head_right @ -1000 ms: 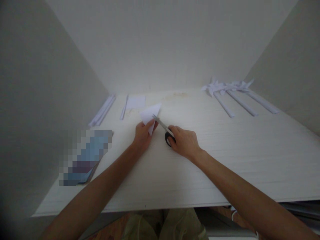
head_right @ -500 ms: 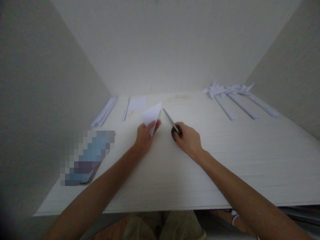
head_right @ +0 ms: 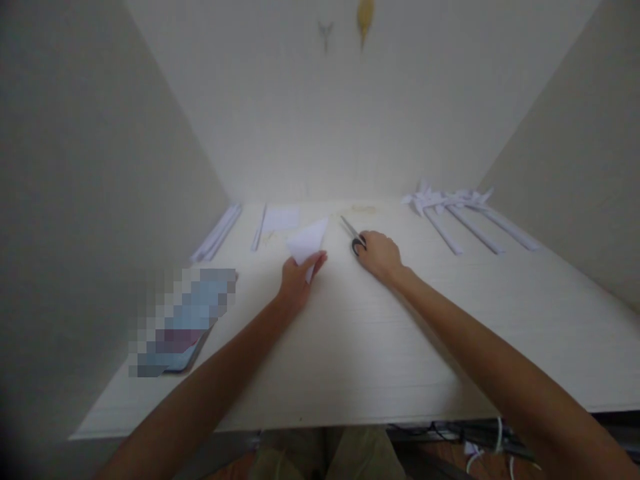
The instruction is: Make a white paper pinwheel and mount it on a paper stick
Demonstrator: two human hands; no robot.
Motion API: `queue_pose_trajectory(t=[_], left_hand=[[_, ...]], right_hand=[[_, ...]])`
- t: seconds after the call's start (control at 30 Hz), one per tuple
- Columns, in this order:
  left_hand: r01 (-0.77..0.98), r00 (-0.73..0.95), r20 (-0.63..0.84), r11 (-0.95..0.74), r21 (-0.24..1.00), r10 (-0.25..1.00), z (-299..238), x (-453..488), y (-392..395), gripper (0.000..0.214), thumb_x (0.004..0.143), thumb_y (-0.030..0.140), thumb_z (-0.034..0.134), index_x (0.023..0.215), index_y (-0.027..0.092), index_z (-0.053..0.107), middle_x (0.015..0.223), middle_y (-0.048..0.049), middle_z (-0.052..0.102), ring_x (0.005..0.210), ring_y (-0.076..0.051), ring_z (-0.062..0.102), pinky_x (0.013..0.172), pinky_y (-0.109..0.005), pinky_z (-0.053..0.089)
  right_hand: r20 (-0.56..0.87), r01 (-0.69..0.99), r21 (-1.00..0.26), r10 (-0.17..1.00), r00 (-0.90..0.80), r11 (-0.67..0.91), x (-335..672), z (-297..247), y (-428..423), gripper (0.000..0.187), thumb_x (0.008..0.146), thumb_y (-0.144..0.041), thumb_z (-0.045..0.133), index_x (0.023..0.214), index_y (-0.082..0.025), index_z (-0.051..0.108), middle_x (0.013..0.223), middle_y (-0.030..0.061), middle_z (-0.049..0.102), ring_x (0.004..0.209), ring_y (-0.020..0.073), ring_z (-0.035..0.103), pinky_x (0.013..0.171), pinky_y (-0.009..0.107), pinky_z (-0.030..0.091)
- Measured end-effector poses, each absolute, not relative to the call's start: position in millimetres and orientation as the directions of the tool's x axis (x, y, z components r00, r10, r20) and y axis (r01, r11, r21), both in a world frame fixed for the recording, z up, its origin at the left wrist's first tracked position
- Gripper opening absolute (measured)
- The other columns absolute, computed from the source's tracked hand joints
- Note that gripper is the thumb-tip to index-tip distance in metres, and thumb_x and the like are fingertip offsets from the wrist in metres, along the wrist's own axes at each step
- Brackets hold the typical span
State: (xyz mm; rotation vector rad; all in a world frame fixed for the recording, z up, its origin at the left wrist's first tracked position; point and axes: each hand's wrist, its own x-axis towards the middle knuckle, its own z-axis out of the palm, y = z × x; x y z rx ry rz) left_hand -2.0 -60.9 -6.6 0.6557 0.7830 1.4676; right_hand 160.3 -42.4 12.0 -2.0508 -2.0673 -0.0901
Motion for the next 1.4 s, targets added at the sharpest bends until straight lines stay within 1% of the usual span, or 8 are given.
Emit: queue_pose_trajectory(t=[0.17,0.33,0.63,0.8,1.0,1.13,1.27,1.4], left_hand=[[-0.597,-0.026,-0.044,0.020,0.802,0.999,-7,-4,-60,0.013,0.055,0.009,0.068,0.067,0.008,0.062,0.066,-0.0033,0.064,0.060,-0.011,0.061,0.071,-0.029,0.050],[-0.622,-0.036,-0.063,0.027,0.782,0.997,-7,-5,-60,0.012,0.054,0.009,0.067,0.065,0.008,0.063,0.068,-0.0036,0.065,0.057,-0.010,0.059,0.065,-0.027,0.050],[-0.634,-0.046,-0.065,0.021,0.773,0.997,-11,-5,-59,0.011,0.054,0.013,0.068,0.063,0.009,0.064,0.063,-0.0034,0.064,0.057,-0.012,0.060,0.071,-0.032,0.049],[-0.634,-0.049,-0.071,0.024,0.773,0.996,-9,-6,-60,0.010,0.053,0.015,0.070,0.061,0.010,0.064,0.061,-0.0025,0.064,0.055,-0.012,0.059,0.069,-0.031,0.049],[-0.626,-0.056,-0.064,0.015,0.780,0.996,-7,-6,-61,0.011,0.052,0.015,0.070,0.060,0.011,0.064,0.058,-0.0013,0.063,0.053,-0.011,0.058,0.064,-0.028,0.049],[-0.622,-0.057,-0.070,0.019,0.782,0.996,-8,-6,-60,0.012,0.052,0.014,0.070,0.061,0.011,0.063,0.058,-0.0010,0.063,0.053,-0.011,0.058,0.062,-0.026,0.049],[-0.593,-0.049,-0.039,0.002,0.805,0.998,-10,-7,-59,0.012,0.054,0.016,0.070,0.062,0.010,0.064,0.059,-0.0025,0.064,0.054,-0.011,0.059,0.062,-0.026,0.050],[-0.591,-0.038,-0.054,0.021,0.806,0.998,-10,-7,-60,0.012,0.053,0.015,0.070,0.063,0.009,0.064,0.058,-0.0027,0.064,0.054,-0.011,0.059,0.062,-0.025,0.050]], right_hand=[[0.090,0.998,0.064,0.996,-0.029,0.023,145,20,-4,0.033,0.082,-0.029,0.034,0.102,-0.014,0.056,0.105,0.0132,0.059,0.091,0.0239,0.056,0.069,0.030,0.041],[0.027,0.993,0.106,0.998,-0.055,0.052,133,22,19,0.033,0.082,-0.024,0.036,0.104,-0.013,0.057,0.105,0.0160,0.058,0.091,0.0240,0.057,0.069,0.030,0.042],[-0.067,0.983,0.151,0.993,-0.094,0.103,123,22,33,0.034,0.079,-0.014,0.037,0.105,-0.010,0.058,0.110,0.0185,0.054,0.098,0.0266,0.054,0.073,0.034,0.043],[-0.044,0.985,0.143,0.995,-0.091,0.097,123,23,28,0.033,0.082,-0.015,0.035,0.108,-0.011,0.055,0.111,0.0180,0.052,0.100,0.0252,0.051,0.074,0.033,0.043],[0.058,0.985,0.125,0.990,-0.126,0.118,131,26,13,0.033,0.083,-0.013,0.032,0.111,-0.012,0.050,0.112,0.0168,0.050,0.103,0.0243,0.047,0.073,0.033,0.042],[0.101,0.987,0.099,0.986,-0.136,0.126,140,23,8,0.029,0.083,-0.015,0.034,0.105,-0.013,0.053,0.107,0.0160,0.052,0.097,0.0235,0.051,0.069,0.031,0.042],[0.133,0.993,0.042,0.984,-0.116,0.111,147,17,12,0.023,0.081,-0.017,0.040,0.094,-0.011,0.057,0.098,0.0154,0.056,0.086,0.0236,0.057,0.065,0.031,0.042],[0.201,0.995,-0.074,0.979,-0.045,0.060,146,12,20,0.021,0.079,-0.016,0.042,0.092,-0.010,0.057,0.095,0.0167,0.058,0.084,0.0245,0.057,0.065,0.031,0.041]])
